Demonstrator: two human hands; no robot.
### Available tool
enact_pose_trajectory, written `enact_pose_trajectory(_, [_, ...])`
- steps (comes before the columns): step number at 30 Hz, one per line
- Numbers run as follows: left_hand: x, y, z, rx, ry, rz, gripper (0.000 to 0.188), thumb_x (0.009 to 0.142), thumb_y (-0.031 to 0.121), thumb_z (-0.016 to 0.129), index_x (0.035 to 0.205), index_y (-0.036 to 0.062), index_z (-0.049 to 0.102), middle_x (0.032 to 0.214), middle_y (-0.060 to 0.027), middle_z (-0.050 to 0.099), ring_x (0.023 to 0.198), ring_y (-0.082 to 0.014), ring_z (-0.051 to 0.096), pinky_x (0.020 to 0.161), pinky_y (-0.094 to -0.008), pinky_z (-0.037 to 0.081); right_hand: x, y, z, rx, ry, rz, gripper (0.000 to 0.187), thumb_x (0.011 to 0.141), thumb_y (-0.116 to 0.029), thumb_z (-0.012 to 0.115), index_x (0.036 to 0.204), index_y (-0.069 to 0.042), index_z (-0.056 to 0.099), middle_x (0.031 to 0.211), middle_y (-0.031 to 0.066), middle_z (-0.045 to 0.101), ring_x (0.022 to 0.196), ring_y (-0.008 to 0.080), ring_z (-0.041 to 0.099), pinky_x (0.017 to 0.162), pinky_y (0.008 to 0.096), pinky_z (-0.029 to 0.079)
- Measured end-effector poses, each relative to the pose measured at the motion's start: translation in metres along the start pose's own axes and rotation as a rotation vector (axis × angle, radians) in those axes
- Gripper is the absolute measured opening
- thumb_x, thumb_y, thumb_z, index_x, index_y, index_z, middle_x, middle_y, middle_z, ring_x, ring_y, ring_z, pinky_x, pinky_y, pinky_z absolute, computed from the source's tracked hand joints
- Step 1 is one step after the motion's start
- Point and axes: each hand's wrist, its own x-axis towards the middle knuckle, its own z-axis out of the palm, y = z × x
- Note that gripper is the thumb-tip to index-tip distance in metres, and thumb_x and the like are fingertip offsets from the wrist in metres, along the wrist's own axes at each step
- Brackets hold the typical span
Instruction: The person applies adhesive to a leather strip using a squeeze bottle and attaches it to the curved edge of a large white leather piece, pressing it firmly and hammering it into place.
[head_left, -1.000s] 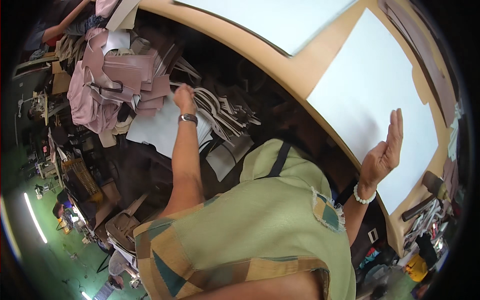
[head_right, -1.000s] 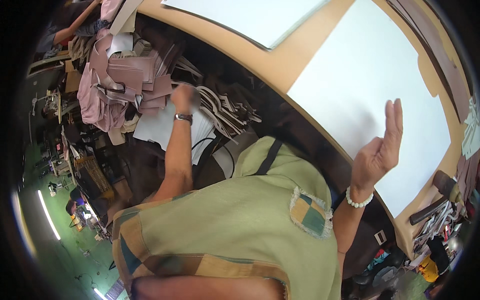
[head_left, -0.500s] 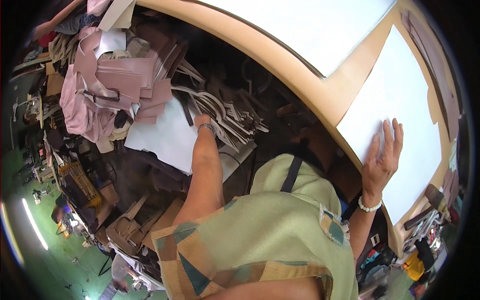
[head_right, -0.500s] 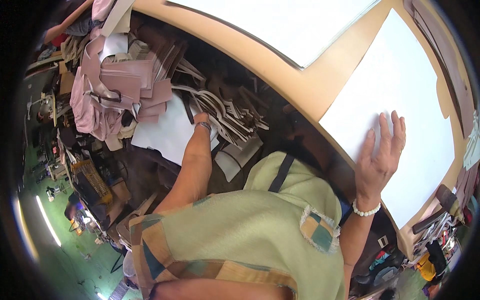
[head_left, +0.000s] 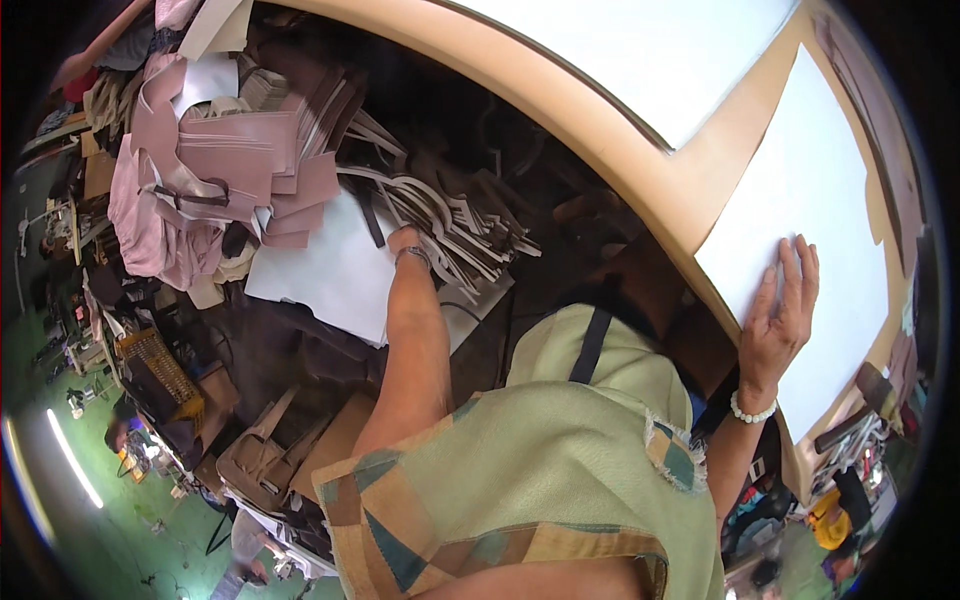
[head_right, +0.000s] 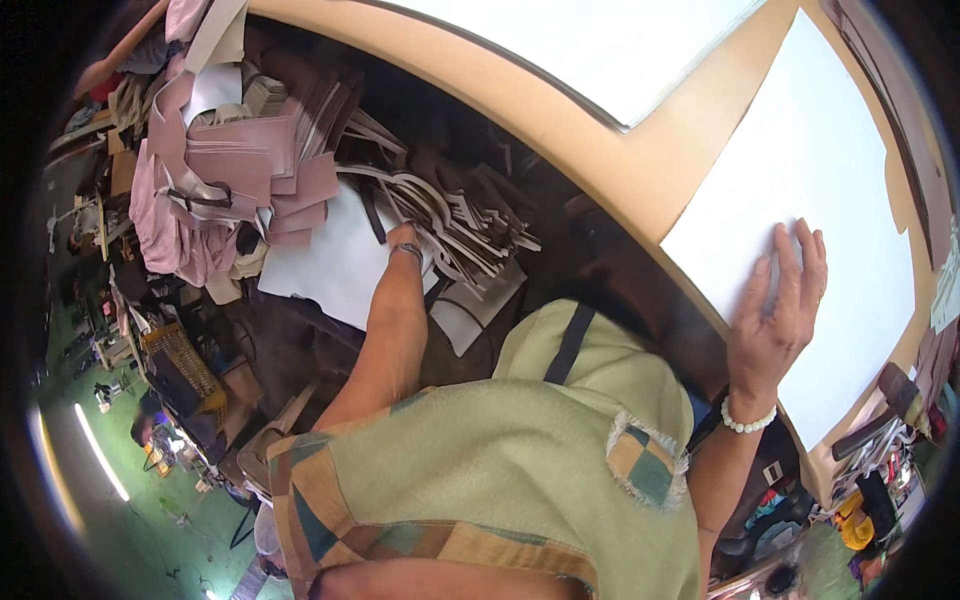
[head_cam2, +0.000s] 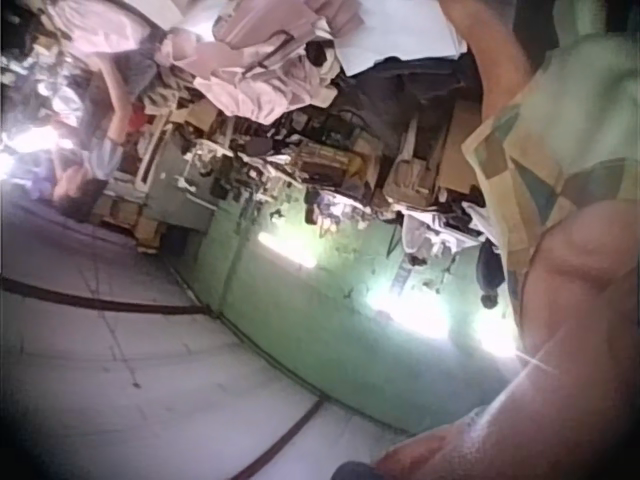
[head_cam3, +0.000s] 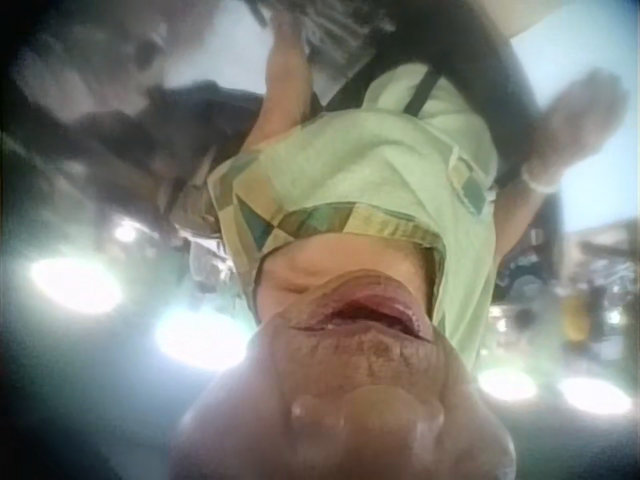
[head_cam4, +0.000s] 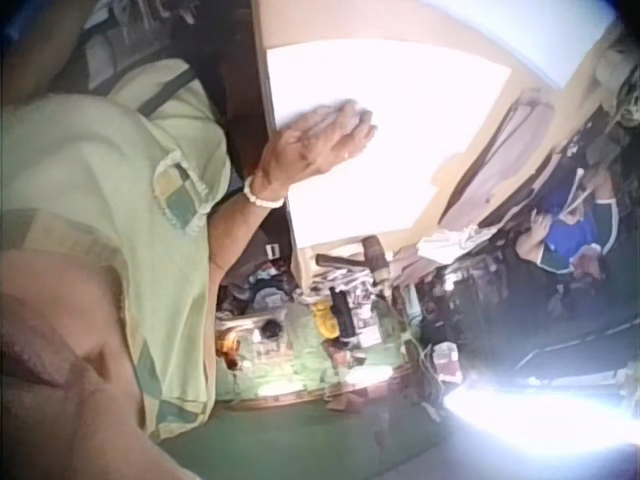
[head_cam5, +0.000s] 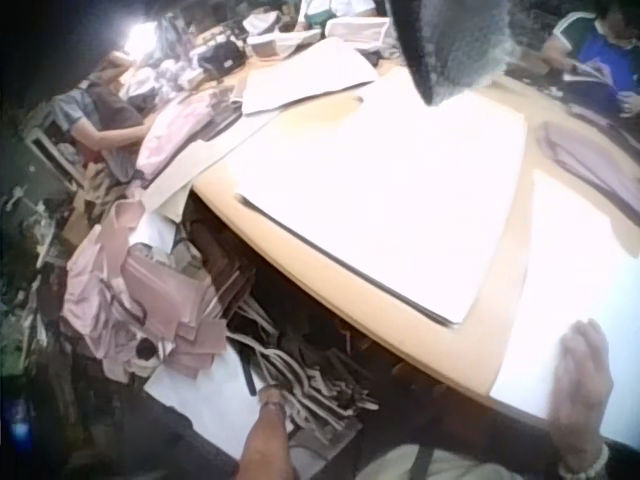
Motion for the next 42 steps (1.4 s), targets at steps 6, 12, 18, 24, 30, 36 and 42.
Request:
enact_pose_trajectory(6, [0.008, -0.008, 0.009, -0.268, -0.019, -0.228, 0.027, 0.076, 0.018, 0.059, 0.081, -0.0088, 0.061, 0.074, -0.0143, 0.060, 0.066, -0.0239, 0.057, 0.055, -0.0371, 0.042, -0.002, 0.002, 0.001, 0.011, -0.002, 0.010, 0.030, 0.086, -0.003, 0.050, 0.114, -0.002, 0.059, 0.123, 0.0165, 0.053, 0.120, 0.0325, 0.045, 0.099, 0.0409, 0.036])
enact_pose_trajectory(12, [0.006, -0.010, 0.012, -0.353, 0.019, -0.293, 0.027, 0.076, 0.017, 0.059, 0.082, -0.0091, 0.061, 0.074, -0.0137, 0.060, 0.067, -0.0235, 0.056, 0.055, -0.0369, 0.042, -0.002, 0.003, 0.001, 0.021, -0.009, 0.014, 0.030, 0.086, -0.004, 0.051, 0.115, -0.002, 0.058, 0.122, 0.0165, 0.053, 0.121, 0.0322, 0.045, 0.099, 0.0411, 0.036])
enact_pose_trajectory(18, [0.013, -0.002, -0.013, 0.107, 0.081, 0.011, 0.036, 0.073, 0.020, 0.059, 0.093, -0.0099, 0.062, 0.089, -0.0222, 0.064, 0.084, -0.0343, 0.063, 0.073, -0.0393, 0.048, -0.002, 0.005, 0.000, 0.029, -0.009, 0.018, 0.030, 0.086, -0.005, 0.051, 0.115, -0.003, 0.058, 0.123, 0.0167, 0.053, 0.120, 0.0321, 0.045, 0.099, 0.0409, 0.036])
enact_pose_trajectory(24, [0.017, -0.006, -0.049, -0.077, 0.084, 0.013, 0.025, 0.077, 0.015, 0.056, 0.085, -0.0082, 0.053, 0.075, -0.0155, 0.062, 0.065, -0.0261, 0.063, 0.043, -0.0364, 0.038, -0.002, 0.006, 0.001, 0.043, 0.001, 0.007, 0.029, 0.086, -0.007, 0.052, 0.114, -0.002, 0.059, 0.122, 0.0167, 0.053, 0.119, 0.0324, 0.046, 0.099, 0.0415, 0.036])
enact_pose_trajectory(30, [-0.008, 0.001, -0.090, -0.285, 0.112, -0.017, 0.021, 0.074, 0.007, 0.053, 0.079, -0.0127, 0.058, 0.074, -0.0182, 0.064, 0.061, -0.0302, 0.063, 0.052, -0.0364, 0.050, -0.004, 0.008, 0.002, 0.040, 0.021, 0.003, 0.028, 0.086, -0.009, 0.054, 0.112, -0.002, 0.060, 0.120, 0.0168, 0.054, 0.118, 0.0324, 0.047, 0.099, 0.0418, 0.036])
enact_pose_trajectory(36, [-0.028, 0.016, -0.111, -0.321, -0.031, -0.141, 0.017, 0.083, 0.009, 0.049, 0.091, -0.0034, 0.056, 0.080, -0.0134, 0.064, 0.077, -0.0272, 0.065, 0.065, -0.0422, 0.046, -0.004, 0.007, 0.003, 0.032, 0.029, -0.015, 0.028, 0.086, -0.012, 0.055, 0.112, -0.003, 0.060, 0.119, 0.0164, 0.055, 0.117, 0.0320, 0.048, 0.099, 0.0418, 0.036])
enact_pose_trajectory(42, [-0.029, 0.015, -0.074, -0.181, -0.070, -0.084, 0.016, 0.080, 0.013, 0.055, 0.087, -0.0012, 0.058, 0.070, -0.0102, 0.061, 0.062, -0.0229, 0.060, 0.058, -0.0373, 0.045, -0.005, 0.010, 0.005, -0.017, 0.035, -0.045, 0.029, 0.086, -0.013, 0.055, 0.113, -0.004, 0.060, 0.120, 0.0156, 0.055, 0.117, 0.0312, 0.048, 0.099, 0.0415, 0.036])
